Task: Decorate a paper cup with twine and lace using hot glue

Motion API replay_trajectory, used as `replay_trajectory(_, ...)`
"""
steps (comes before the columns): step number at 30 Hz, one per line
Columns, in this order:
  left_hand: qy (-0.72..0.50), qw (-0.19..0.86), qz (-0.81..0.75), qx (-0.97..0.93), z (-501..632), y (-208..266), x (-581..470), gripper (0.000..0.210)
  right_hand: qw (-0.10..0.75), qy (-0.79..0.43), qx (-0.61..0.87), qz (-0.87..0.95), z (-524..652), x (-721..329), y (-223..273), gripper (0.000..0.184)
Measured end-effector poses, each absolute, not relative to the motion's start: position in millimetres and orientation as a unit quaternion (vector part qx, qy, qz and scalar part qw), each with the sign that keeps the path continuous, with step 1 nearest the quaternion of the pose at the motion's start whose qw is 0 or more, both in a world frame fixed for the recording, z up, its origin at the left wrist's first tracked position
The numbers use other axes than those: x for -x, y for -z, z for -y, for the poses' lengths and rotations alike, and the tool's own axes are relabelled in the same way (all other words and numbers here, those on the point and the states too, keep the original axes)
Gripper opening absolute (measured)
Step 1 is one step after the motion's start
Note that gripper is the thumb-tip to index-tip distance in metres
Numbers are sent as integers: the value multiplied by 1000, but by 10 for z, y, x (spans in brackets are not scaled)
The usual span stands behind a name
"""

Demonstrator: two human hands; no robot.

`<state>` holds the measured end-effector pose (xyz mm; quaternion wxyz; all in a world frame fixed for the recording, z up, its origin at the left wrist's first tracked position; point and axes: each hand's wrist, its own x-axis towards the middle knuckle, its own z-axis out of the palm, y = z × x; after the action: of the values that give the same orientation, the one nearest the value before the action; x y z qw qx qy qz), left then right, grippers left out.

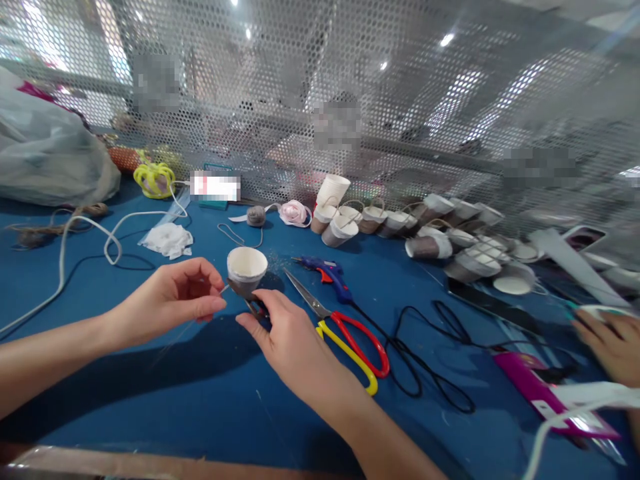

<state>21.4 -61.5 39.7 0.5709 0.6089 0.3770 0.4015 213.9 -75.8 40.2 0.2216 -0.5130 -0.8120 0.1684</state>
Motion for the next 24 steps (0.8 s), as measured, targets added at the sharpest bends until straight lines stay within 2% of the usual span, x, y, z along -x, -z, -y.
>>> replay_trajectory(4,-418,466,-399,-670,619,-369,-216,12,216,-150,511,819,758,-2135,-388,31)
replay_trajectory(9,-423,394,-408,-706,613,-370,-216,12,205,-143,518,818,789,-2131,-422,30)
replay_trajectory(24,-421,399,-414,-702,621,-442,-195,8,178,-164,535,810,806,-2109,-508,28)
